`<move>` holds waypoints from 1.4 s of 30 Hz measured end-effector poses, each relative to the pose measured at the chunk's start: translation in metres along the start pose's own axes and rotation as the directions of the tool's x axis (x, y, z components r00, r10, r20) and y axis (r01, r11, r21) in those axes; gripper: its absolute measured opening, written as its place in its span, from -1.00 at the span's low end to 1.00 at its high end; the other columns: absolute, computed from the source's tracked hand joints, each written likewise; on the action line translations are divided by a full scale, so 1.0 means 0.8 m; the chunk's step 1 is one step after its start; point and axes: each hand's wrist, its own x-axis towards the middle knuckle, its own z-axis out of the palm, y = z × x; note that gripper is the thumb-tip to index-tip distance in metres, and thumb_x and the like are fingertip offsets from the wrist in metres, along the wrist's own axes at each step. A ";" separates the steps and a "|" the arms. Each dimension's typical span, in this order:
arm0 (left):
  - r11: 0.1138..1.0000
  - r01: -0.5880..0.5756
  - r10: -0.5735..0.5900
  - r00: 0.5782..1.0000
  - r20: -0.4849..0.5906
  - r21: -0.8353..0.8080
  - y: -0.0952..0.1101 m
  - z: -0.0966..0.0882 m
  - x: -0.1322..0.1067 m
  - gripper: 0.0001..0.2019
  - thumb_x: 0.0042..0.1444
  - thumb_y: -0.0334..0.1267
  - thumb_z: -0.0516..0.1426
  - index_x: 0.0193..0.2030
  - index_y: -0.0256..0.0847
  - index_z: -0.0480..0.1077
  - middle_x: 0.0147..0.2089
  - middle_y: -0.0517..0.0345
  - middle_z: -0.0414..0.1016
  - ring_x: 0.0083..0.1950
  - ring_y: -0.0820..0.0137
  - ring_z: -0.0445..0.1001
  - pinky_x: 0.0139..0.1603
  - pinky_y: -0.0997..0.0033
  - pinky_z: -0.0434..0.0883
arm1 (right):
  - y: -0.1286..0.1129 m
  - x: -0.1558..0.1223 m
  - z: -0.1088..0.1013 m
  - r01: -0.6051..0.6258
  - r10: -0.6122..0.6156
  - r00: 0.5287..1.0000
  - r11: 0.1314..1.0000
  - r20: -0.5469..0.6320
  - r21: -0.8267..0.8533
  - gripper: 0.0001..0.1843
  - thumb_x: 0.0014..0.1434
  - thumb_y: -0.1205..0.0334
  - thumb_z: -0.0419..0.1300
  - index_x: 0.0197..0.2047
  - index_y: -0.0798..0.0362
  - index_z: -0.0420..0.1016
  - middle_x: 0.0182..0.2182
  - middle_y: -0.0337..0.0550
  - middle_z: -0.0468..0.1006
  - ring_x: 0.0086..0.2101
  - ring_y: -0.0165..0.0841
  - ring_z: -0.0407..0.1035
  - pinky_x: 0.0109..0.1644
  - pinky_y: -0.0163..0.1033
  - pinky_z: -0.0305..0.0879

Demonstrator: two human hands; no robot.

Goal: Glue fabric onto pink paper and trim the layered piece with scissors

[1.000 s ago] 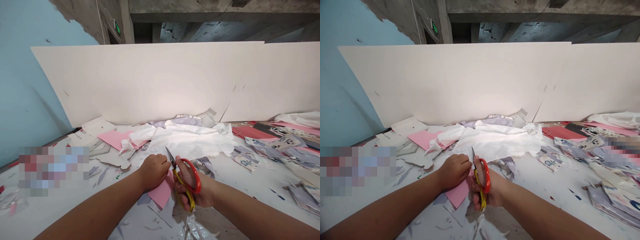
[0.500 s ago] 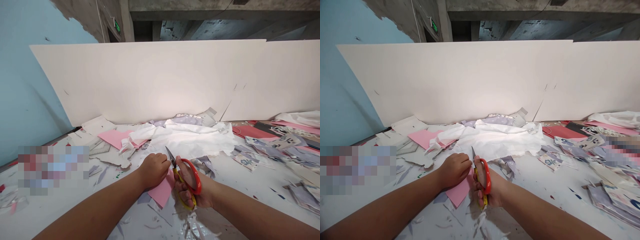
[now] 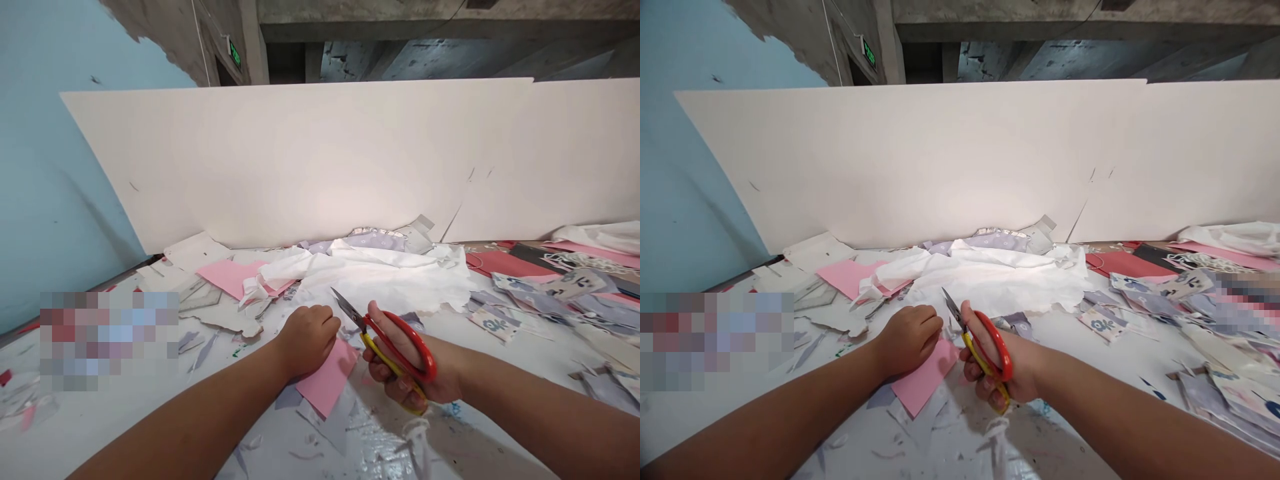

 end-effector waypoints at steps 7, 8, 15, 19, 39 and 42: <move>0.997 -0.056 0.057 0.998 -0.018 0.056 -0.003 -0.002 -0.002 -0.89 0.04 -0.38 -0.08 -0.45 -0.21 0.22 -0.45 0.16 0.26 -0.44 0.42 0.21 -0.48 0.38 0.08 | -0.028 -0.007 -0.043 0.050 -0.061 0.998 0.899 -0.011 -0.436 -0.19 -0.16 -0.48 -0.29 -0.45 0.14 0.28 -0.70 -0.29 0.21 -0.76 -0.56 0.06 -0.79 -0.47 -0.06; 0.995 -0.066 0.067 0.998 -0.020 0.072 -0.003 -0.002 -0.003 -0.88 0.03 -0.39 -0.08 -0.46 -0.21 0.21 -0.46 0.16 0.26 -0.45 0.42 0.20 -0.49 0.38 0.07 | -0.034 -0.006 -0.048 0.077 -0.090 0.996 0.870 -0.005 -0.487 -0.19 -0.14 -0.47 -0.29 -0.44 0.16 0.29 -0.70 -0.30 0.20 -0.76 -0.56 0.06 -0.79 -0.46 -0.05; 0.988 -0.098 0.104 0.994 -0.045 0.116 -0.002 -0.001 -0.001 -0.89 0.01 -0.41 -0.07 -0.46 -0.21 0.22 -0.49 0.17 0.25 -0.48 0.43 0.18 -0.51 0.37 0.03 | -0.079 0.004 -0.091 0.165 -0.151 0.984 0.618 0.090 -0.769 -0.24 -0.09 -0.40 -0.20 -0.40 0.18 0.37 -0.71 -0.33 0.17 -0.77 -0.58 0.01 -0.77 -0.46 -0.02; 0.985 -0.105 0.113 0.992 -0.049 0.138 -0.001 -0.001 0.000 -0.88 -0.02 -0.46 -0.06 -0.50 -0.21 0.20 -0.52 0.17 0.23 -0.51 0.44 0.14 -0.53 0.38 0.00 | -0.103 0.010 -0.104 0.165 -0.100 0.986 0.535 0.131 -0.829 -0.29 -0.07 -0.36 -0.10 -0.35 0.17 0.42 -0.65 -0.32 0.19 -0.72 -0.58 0.05 -0.72 -0.46 0.03; 0.952 0.292 -0.279 0.952 0.128 -0.092 -0.002 -0.004 0.006 -0.84 0.06 -0.15 -0.02 -0.42 -0.17 0.23 -0.44 0.19 0.32 -0.44 0.39 0.28 -0.48 0.41 0.14 | -0.171 0.012 -0.074 0.006 -0.007 1.000 0.150 0.005 -0.989 -0.69 -0.14 0.01 0.20 -0.57 0.11 0.32 -0.68 -0.33 0.21 -0.72 -0.58 0.04 -0.68 -0.44 -0.04; 0.952 0.293 -0.272 0.943 0.193 -0.092 0.010 0.000 0.009 -0.79 0.02 -0.06 0.01 -0.43 -0.16 0.21 -0.42 0.20 0.31 -0.46 0.39 0.28 -0.54 0.43 0.13 | -0.174 0.010 -0.067 -0.004 -0.015 1.000 0.191 -0.007 -0.982 -0.64 -0.11 -0.04 0.17 -0.62 0.09 0.25 -0.67 -0.33 0.18 -0.71 -0.58 0.00 -0.68 -0.43 -0.08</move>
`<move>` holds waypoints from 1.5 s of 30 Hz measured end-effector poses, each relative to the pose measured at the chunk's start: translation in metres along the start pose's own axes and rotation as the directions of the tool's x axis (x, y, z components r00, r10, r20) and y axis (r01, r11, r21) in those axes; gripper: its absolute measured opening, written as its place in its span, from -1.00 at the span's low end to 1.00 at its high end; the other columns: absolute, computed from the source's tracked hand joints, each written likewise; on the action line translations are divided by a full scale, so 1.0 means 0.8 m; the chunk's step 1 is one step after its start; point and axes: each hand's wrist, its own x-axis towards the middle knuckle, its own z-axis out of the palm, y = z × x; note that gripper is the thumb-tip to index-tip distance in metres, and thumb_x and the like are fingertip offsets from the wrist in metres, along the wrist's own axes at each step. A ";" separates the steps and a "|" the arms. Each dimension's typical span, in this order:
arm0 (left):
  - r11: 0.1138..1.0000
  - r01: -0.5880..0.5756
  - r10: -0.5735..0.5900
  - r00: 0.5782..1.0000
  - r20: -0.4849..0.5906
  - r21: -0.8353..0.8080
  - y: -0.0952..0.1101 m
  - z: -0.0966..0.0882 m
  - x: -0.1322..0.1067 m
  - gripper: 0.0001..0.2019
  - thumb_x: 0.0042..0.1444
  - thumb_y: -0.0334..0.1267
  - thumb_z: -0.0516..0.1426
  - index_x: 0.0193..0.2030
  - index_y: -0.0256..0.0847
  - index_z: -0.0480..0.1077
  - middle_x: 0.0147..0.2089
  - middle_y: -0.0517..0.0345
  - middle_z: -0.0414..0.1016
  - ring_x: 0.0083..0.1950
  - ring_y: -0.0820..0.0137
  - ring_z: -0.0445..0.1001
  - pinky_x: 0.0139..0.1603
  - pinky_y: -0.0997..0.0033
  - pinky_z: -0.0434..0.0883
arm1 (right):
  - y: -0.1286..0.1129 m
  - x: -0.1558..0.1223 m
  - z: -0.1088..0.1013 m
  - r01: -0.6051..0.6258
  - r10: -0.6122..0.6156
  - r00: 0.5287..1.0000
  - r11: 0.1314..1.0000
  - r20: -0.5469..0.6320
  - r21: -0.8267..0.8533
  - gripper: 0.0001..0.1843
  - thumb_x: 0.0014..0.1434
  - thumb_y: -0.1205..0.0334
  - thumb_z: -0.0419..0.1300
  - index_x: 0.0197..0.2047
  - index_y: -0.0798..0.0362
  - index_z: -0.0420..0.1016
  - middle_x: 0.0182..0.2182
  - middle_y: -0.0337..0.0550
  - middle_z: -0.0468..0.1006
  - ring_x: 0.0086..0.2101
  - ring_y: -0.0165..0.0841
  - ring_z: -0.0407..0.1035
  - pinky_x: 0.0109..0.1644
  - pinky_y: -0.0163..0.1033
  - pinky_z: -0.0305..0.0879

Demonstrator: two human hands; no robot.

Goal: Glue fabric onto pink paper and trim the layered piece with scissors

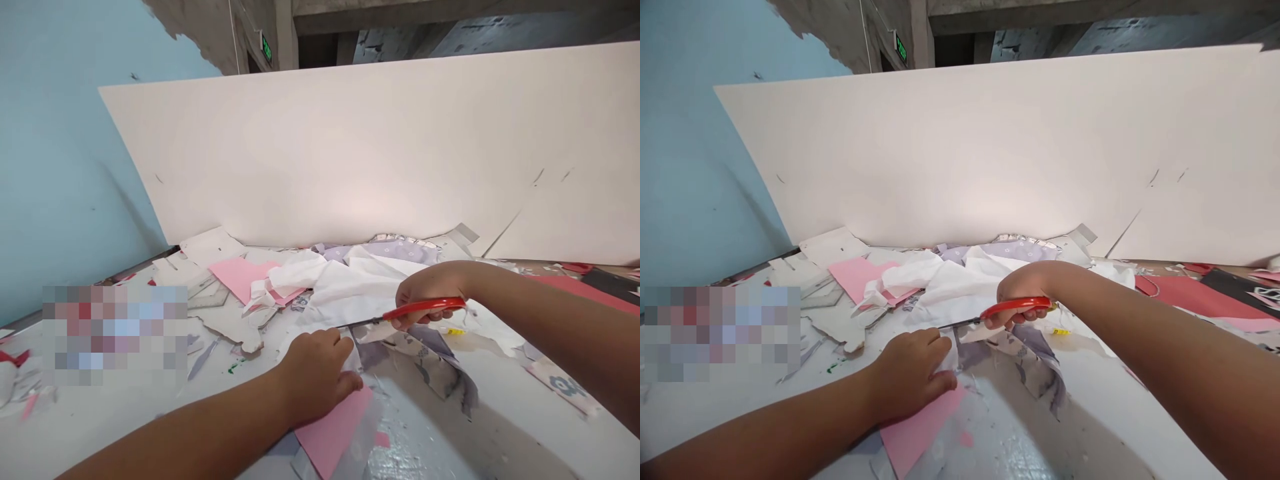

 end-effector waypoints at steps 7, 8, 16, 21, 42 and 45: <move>0.996 -0.067 0.062 0.995 0.082 0.053 -0.006 0.008 -0.001 -0.88 0.06 -0.39 -0.09 -0.44 -0.18 0.20 -0.43 0.19 0.31 -0.45 0.41 0.29 -0.52 0.42 0.20 | 0.004 0.007 0.010 -0.023 0.020 0.997 0.999 -0.079 -0.037 -0.53 -0.12 -0.22 0.10 -0.56 0.07 0.26 -0.66 -0.33 0.14 -0.71 -0.57 -0.02 -0.66 -0.39 -0.10; 0.995 -0.072 0.067 0.994 0.085 0.064 -0.006 0.008 -0.002 -0.89 0.05 -0.39 -0.08 -0.43 -0.18 0.20 -0.42 0.19 0.31 -0.45 0.40 0.29 -0.52 0.42 0.20 | 0.005 0.007 0.012 -0.025 0.023 0.997 0.999 -0.073 -0.033 -0.51 -0.12 -0.25 0.07 -0.53 0.07 0.28 -0.64 -0.32 0.15 -0.70 -0.57 -0.02 -0.66 -0.39 -0.10; 0.967 -0.189 0.176 0.981 0.087 0.169 -0.001 0.004 -0.005 -0.95 -0.01 -0.41 -0.05 -0.42 -0.19 0.16 -0.42 0.17 0.27 -0.48 0.39 0.23 -0.53 0.38 0.18 | 0.014 0.001 0.008 0.007 -0.007 0.999 1.000 0.038 -0.006 -0.37 -0.07 -0.33 -0.07 -0.38 0.12 0.35 -0.57 -0.29 0.16 -0.66 -0.56 0.00 -0.63 -0.39 -0.09; 0.950 -0.230 0.218 0.973 0.078 0.212 0.000 0.002 -0.006 -0.94 -0.05 -0.42 -0.05 -0.44 -0.19 0.14 -0.44 0.17 0.25 -0.50 0.38 0.20 -0.56 0.36 0.15 | 0.018 0.012 0.005 0.037 -0.036 0.999 0.999 0.036 -0.036 -0.42 -0.03 -0.29 -0.05 -0.35 0.10 0.37 -0.60 -0.29 0.18 -0.66 -0.54 0.01 -0.58 -0.35 -0.04; 0.932 -0.268 0.252 0.963 0.093 0.246 0.002 0.002 -0.006 -0.92 -0.11 -0.44 -0.03 -0.47 -0.19 0.12 -0.48 0.16 0.22 -0.55 0.41 0.16 -0.62 0.38 0.07 | 0.038 0.037 0.017 0.144 -0.148 0.988 0.985 -0.036 -0.097 -0.47 -0.04 -0.25 0.00 -0.40 0.09 0.41 -0.71 -0.32 0.14 -0.69 -0.49 0.02 -0.57 -0.30 -0.02; 0.933 -0.267 0.251 0.963 0.095 0.242 0.002 0.003 -0.006 -0.92 -0.11 -0.43 -0.02 -0.46 -0.19 0.13 -0.48 0.17 0.22 -0.55 0.41 0.16 -0.61 0.38 0.07 | 0.035 0.034 0.017 0.165 -0.164 0.986 0.985 0.016 -0.056 -0.45 -0.05 -0.26 0.00 -0.38 0.10 0.40 -0.66 -0.32 0.12 -0.65 -0.49 0.02 -0.54 -0.30 -0.03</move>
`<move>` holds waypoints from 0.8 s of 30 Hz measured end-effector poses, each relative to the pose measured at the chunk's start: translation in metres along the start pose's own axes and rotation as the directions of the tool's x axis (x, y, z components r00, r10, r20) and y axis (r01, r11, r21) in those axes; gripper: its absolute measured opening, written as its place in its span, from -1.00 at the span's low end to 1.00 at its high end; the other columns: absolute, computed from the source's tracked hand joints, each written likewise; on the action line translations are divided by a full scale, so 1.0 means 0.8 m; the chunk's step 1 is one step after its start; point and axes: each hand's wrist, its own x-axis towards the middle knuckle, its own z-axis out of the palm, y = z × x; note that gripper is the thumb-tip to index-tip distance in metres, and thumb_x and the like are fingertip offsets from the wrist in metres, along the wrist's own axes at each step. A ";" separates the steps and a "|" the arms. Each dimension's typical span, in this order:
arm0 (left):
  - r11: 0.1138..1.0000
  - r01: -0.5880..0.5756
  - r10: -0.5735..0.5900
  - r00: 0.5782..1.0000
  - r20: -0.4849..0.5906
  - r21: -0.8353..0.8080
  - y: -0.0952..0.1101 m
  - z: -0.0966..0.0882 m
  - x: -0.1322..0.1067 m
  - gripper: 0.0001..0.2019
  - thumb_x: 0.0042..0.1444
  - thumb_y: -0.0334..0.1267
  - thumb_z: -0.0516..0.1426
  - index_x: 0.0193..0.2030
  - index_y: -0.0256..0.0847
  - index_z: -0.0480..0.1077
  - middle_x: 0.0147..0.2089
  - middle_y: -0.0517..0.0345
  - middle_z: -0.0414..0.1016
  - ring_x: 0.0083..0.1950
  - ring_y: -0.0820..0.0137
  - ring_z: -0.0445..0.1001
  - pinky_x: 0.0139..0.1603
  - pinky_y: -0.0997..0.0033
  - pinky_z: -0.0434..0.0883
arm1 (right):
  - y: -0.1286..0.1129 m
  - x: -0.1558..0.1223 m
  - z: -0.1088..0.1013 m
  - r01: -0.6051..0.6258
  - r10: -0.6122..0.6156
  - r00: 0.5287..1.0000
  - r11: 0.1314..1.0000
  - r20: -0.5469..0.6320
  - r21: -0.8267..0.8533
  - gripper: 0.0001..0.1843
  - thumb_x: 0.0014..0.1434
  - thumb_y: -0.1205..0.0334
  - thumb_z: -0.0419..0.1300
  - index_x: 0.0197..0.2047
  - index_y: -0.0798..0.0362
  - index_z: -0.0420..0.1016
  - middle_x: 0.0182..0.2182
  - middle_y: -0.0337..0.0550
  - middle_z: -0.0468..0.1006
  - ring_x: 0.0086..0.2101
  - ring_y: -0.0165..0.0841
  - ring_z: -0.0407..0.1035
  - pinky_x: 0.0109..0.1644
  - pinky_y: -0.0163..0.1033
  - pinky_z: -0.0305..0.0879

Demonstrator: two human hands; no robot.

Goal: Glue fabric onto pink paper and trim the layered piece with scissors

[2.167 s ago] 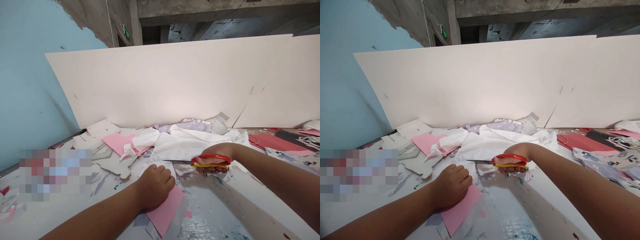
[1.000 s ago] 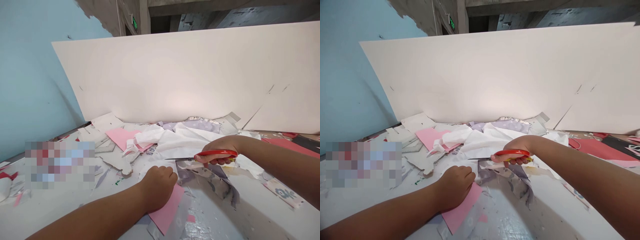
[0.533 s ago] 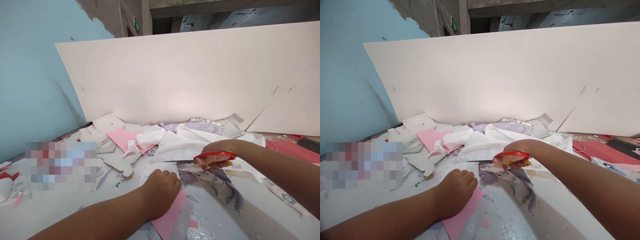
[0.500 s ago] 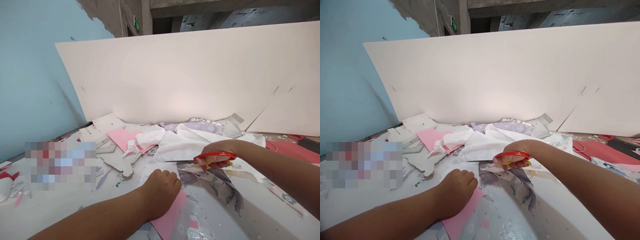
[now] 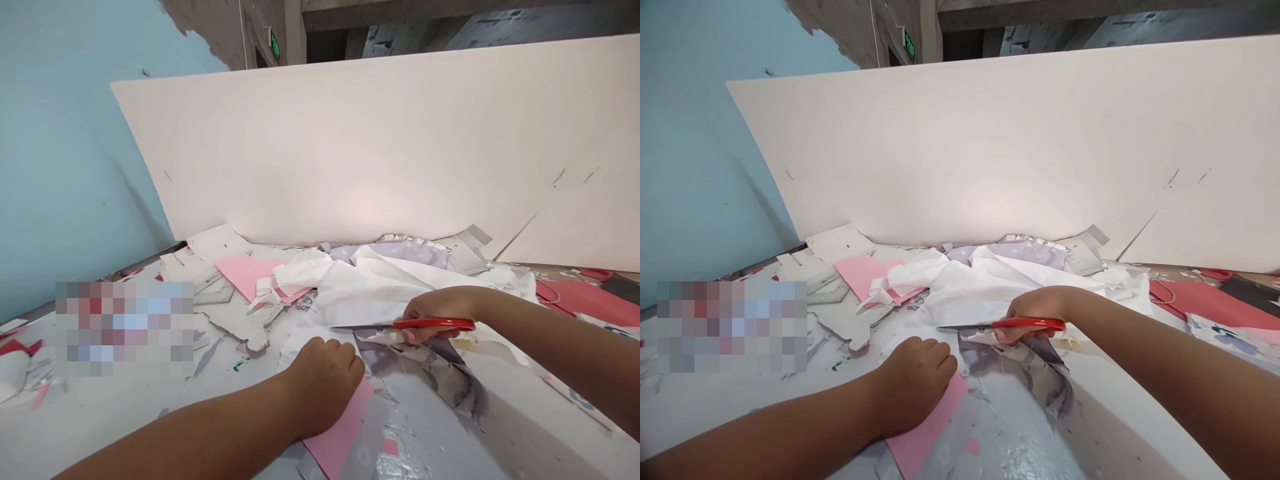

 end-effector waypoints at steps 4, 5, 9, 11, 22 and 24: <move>1.000 0.002 -0.002 1.000 -0.020 -0.003 0.001 0.002 -0.001 -0.92 -0.10 -0.43 -0.03 -0.46 -0.19 0.12 -0.48 0.18 0.21 -0.54 0.41 0.15 -0.60 0.39 0.05 | -0.008 0.000 -0.003 -0.069 0.067 0.997 0.997 0.038 0.036 -0.37 -0.04 -0.31 -0.08 -0.33 0.12 0.42 -0.60 -0.29 0.14 -0.64 -0.50 0.02 -0.55 -0.30 -0.01; 1.000 0.002 -0.002 1.000 -0.026 -0.003 0.001 0.003 -0.001 -0.92 -0.10 -0.43 -0.03 -0.47 -0.19 0.11 -0.48 0.18 0.21 -0.55 0.41 0.14 -0.60 0.40 0.05 | -0.009 0.001 -0.003 -0.070 0.069 0.997 0.997 0.040 0.024 -0.37 -0.04 -0.30 -0.08 -0.33 0.12 0.42 -0.60 -0.29 0.14 -0.64 -0.50 0.02 -0.54 -0.30 -0.01; 1.000 -0.005 0.005 0.999 -0.039 -0.005 0.002 0.003 -0.003 -0.92 -0.10 -0.42 -0.02 -0.47 -0.19 0.11 -0.49 0.17 0.20 -0.55 0.42 0.14 -0.60 0.41 0.03 | -0.018 0.004 -0.007 -0.065 0.067 0.997 0.997 0.044 -0.034 -0.38 -0.05 -0.30 -0.06 -0.37 0.13 0.43 -0.66 -0.30 0.13 -0.66 -0.49 0.04 -0.57 -0.30 -0.02; 1.000 -0.010 0.009 0.999 -0.045 -0.007 0.002 0.003 -0.003 -0.92 -0.08 -0.42 -0.03 -0.47 -0.19 0.10 -0.49 0.17 0.20 -0.55 0.42 0.14 -0.60 0.41 0.03 | -0.023 0.005 -0.008 -0.089 0.091 0.995 0.995 0.035 -0.041 -0.39 -0.07 -0.31 -0.05 -0.40 0.11 0.43 -0.67 -0.31 0.13 -0.67 -0.48 0.04 -0.59 -0.31 -0.04; 1.000 -0.023 0.023 0.999 -0.044 -0.013 0.001 -0.001 -0.002 -0.92 -0.08 -0.44 -0.03 -0.46 -0.20 0.12 -0.48 0.16 0.20 -0.54 0.42 0.15 -0.61 0.38 0.09 | -0.033 0.016 -0.015 -0.076 0.076 0.995 0.997 0.066 0.001 -0.40 -0.10 -0.32 -0.01 -0.35 0.09 0.40 -0.65 -0.35 0.11 -0.68 -0.53 -0.02 -0.59 -0.35 -0.07; 1.000 -0.028 0.028 0.999 -0.040 -0.010 0.001 -0.001 -0.002 -0.92 -0.08 -0.44 -0.02 -0.46 -0.21 0.12 -0.48 0.16 0.20 -0.54 0.43 0.16 -0.61 0.39 0.09 | -0.030 0.018 -0.017 -0.082 0.081 0.994 0.997 0.079 0.013 -0.39 -0.09 -0.32 -0.02 -0.34 0.08 0.41 -0.64 -0.35 0.11 -0.68 -0.54 -0.02 -0.60 -0.35 -0.08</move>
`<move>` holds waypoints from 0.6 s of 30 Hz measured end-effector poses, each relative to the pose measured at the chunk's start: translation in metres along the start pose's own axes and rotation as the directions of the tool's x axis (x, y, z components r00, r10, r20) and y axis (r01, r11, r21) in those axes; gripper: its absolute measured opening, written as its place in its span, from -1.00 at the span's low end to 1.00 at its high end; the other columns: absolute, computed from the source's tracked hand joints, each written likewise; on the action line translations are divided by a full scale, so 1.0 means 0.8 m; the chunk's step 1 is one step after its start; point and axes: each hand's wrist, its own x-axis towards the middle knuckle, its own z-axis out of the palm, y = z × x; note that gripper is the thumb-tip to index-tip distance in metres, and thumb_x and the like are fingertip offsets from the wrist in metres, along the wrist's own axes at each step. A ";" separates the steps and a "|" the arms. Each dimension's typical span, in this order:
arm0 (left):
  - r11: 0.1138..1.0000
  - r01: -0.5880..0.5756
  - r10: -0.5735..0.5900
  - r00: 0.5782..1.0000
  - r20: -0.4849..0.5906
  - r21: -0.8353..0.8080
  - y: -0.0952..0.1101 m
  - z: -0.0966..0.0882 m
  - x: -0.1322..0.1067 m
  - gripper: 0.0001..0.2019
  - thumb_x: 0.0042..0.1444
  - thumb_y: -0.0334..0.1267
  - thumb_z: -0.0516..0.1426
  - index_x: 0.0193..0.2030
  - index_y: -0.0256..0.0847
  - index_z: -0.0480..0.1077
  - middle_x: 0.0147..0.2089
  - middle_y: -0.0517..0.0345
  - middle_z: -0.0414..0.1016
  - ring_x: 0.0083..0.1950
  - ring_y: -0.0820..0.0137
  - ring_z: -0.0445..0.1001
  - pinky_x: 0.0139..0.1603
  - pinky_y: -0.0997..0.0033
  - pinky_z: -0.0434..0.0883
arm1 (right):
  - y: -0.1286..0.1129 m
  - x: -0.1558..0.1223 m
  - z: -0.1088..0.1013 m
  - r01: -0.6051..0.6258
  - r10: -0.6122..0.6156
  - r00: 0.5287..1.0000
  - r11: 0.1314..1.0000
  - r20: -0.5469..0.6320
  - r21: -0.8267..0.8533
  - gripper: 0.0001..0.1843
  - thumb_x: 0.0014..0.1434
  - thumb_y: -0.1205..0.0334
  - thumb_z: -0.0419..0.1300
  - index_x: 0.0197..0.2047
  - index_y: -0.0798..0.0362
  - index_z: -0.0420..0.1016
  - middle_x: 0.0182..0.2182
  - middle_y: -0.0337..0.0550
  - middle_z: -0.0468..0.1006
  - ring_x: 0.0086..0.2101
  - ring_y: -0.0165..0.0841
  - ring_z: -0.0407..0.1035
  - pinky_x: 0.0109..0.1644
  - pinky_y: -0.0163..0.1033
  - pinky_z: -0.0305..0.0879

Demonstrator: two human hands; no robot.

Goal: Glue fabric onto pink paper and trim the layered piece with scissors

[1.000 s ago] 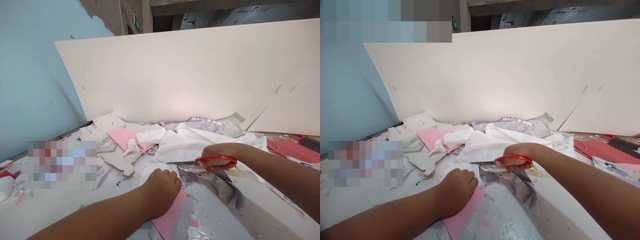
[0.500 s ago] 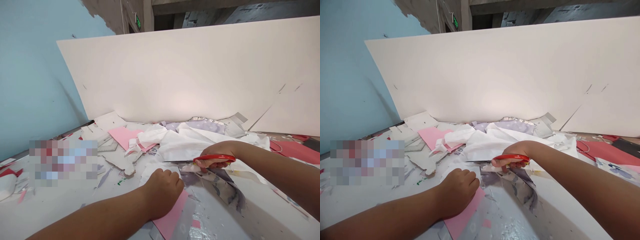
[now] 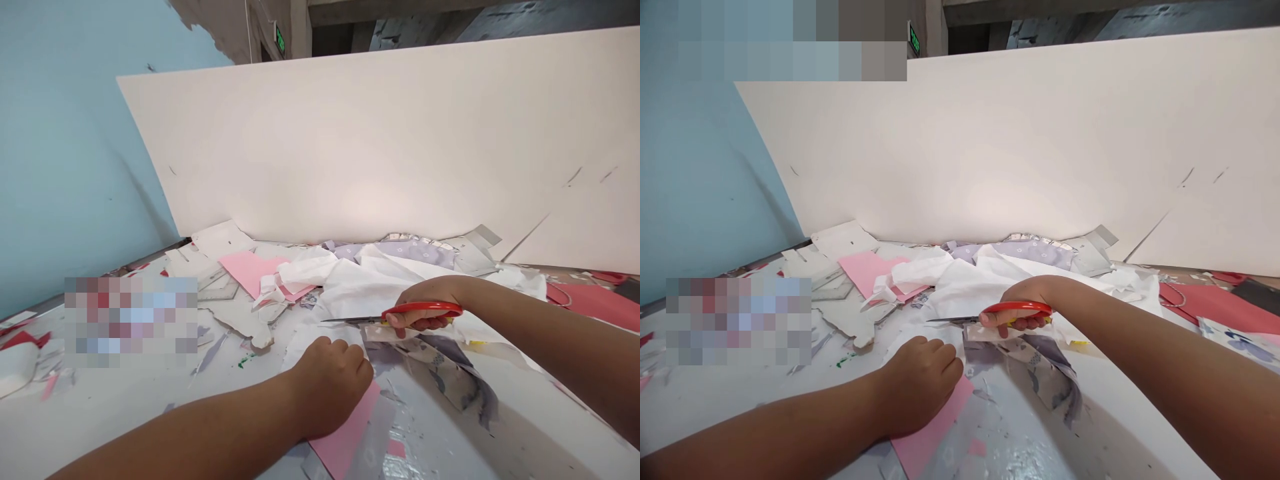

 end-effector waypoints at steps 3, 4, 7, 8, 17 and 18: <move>1.000 -0.004 0.004 1.000 0.002 -0.003 0.000 0.000 0.000 -0.91 -0.09 -0.45 -0.02 -0.47 -0.20 0.11 -0.49 0.16 0.19 -0.54 0.43 0.15 -0.62 0.40 0.08 | 0.000 0.001 -0.001 -0.012 0.012 1.000 1.000 -0.002 -0.009 -0.39 -0.09 -0.33 -0.04 -0.33 0.06 0.41 -0.63 -0.34 0.13 -0.68 -0.54 -0.01 -0.60 -0.35 -0.07; 1.000 -0.004 0.004 1.000 0.003 -0.005 0.000 0.000 0.000 -0.91 -0.09 -0.45 -0.01 -0.47 -0.20 0.10 -0.49 0.16 0.19 -0.54 0.44 0.15 -0.62 0.41 0.07 | -0.001 0.001 -0.001 -0.015 0.015 1.000 1.000 -0.008 -0.018 -0.39 -0.09 -0.33 -0.04 -0.33 0.06 0.41 -0.63 -0.33 0.14 -0.68 -0.54 0.00 -0.61 -0.35 -0.08; 1.000 -0.007 0.007 1.000 -0.003 -0.003 0.000 0.001 0.000 -0.90 -0.09 -0.44 -0.01 -0.46 -0.20 0.10 -0.49 0.17 0.18 -0.55 0.43 0.15 -0.62 0.41 0.06 | -0.005 -0.001 0.000 -0.012 0.011 1.000 0.999 -0.022 -0.042 -0.40 -0.10 -0.32 -0.01 -0.35 0.07 0.41 -0.64 -0.33 0.14 -0.68 -0.53 -0.01 -0.60 -0.34 -0.08; 1.000 -0.010 0.010 1.000 -0.007 -0.001 0.000 0.002 0.000 -0.91 -0.09 -0.44 -0.01 -0.46 -0.20 0.10 -0.49 0.17 0.18 -0.55 0.43 0.15 -0.62 0.41 0.06 | -0.007 -0.001 0.001 -0.007 0.006 1.000 0.999 -0.023 -0.050 -0.41 -0.10 -0.31 0.00 -0.36 0.07 0.41 -0.65 -0.33 0.14 -0.68 -0.53 -0.01 -0.60 -0.34 -0.07; 1.000 -0.008 0.008 1.000 -0.009 -0.009 0.000 0.001 0.000 -0.91 -0.09 -0.44 -0.02 -0.47 -0.20 0.10 -0.49 0.16 0.19 -0.54 0.43 0.16 -0.60 0.43 0.04 | -0.008 0.005 -0.004 -0.039 0.034 0.997 0.996 -0.063 -0.085 -0.71 -0.06 -0.01 0.08 -0.42 0.05 0.41 -0.66 -0.33 0.19 -0.69 -0.53 0.07 -0.59 -0.35 0.01; 1.000 -0.009 0.009 1.000 -0.011 -0.010 0.000 0.001 0.000 -0.91 -0.08 -0.44 -0.02 -0.47 -0.21 0.10 -0.49 0.16 0.19 -0.54 0.43 0.16 -0.60 0.43 0.04 | -0.006 0.007 -0.004 -0.035 0.030 0.998 0.996 -0.060 -0.079 -0.75 -0.07 0.05 0.09 -0.44 0.06 0.41 -0.66 -0.34 0.19 -0.69 -0.53 0.07 -0.59 -0.36 0.02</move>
